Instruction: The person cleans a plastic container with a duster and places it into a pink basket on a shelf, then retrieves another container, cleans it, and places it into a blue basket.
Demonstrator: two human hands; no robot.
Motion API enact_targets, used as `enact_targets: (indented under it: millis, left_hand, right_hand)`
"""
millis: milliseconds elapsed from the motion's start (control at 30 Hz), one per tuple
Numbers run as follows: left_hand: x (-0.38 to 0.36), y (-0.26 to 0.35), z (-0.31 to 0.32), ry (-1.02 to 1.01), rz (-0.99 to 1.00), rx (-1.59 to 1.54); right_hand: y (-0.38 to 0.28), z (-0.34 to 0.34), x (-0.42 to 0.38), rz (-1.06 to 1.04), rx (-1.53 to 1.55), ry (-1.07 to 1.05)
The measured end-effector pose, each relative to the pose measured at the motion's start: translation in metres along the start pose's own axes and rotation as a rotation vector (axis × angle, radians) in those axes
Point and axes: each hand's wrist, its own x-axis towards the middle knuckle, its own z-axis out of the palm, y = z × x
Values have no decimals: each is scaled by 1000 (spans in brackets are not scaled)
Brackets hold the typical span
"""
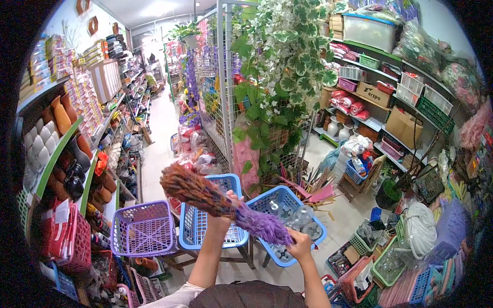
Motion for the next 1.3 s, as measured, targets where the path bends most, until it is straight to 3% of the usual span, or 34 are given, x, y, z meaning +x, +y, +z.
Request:
enact_targets:
  millis: [33,100,167,233,300,333,433,500,533,567,633,700,767,800,833,900,933,967,1033,1067,1167,1233,1300]
  left_hand:
    - [3,7,-9,-102,-55,-10]
    - [1,17,-11,-1,34,-6]
    - [-7,18,47,267,209,502]
    - [-7,15,42,125,134,939]
    - [-6,-3,40,55,338,976]
    - [-8,0,40,56,338,976]
    - [-11,14,41,49,248,1004]
    - [-15,22,44,72,167,1018]
    - [-18,29,38,55,19,1053]
    - [-19,28,27,58,17,1053]
    - [-20,25,25,-5,-185,1349]
    - [-19,14,37,29,-196,1214]
    - [-15,7,49,97,-40,981]
    - [-15,7,43,207,-66,1011]
    - [-14,9,35,207,-61,1013]
    - [-8,12,18,330,17,891]
    - [-3,11,12,231,136,817]
    - [-9,11,6,184,101,537]
    - [-9,10,-4,266,151,450]
    - [-9,8,-9,321,205,527]
    - [-5,2,-6,387,273,649]
    - [-10,-1,1,274,154,498]
    - [-11,0,-15,286,176,396]
  right_hand:
    - [2,-3,-3,-41,-8,-1]
    - [7,-3,-7,-89,-12,-4]
    - [12,-1,-12,22,37,-20]
    - [2,0,-2,88,59,-17]
    - [-4,-4,10,153,79,-13]
    - [-4,-7,15,103,68,-13]
    - [4,-17,16,-64,36,50]
    - [7,-32,13,139,-1,-129]
    - [10,-33,13,122,41,-101]
    - [10,-34,14,125,42,-103]
    - [8,-37,21,98,-107,-45]
    - [5,-34,25,148,-152,-12]
    - [3,-32,29,242,-243,58]
    - [3,-31,28,287,-263,43]
    - [3,-29,26,283,-261,43]
    - [7,-22,15,76,-55,80]
    - [9,-20,8,46,-88,17]
    - [11,-19,4,47,-88,18]
    - [-4,-17,-1,23,-176,-19]
    - [-14,-20,-2,175,-209,-67]
    - [-12,-13,-9,194,-280,50]
    - [-3,-13,-16,128,-229,-19]
    - [-2,-16,-16,63,-178,-81]
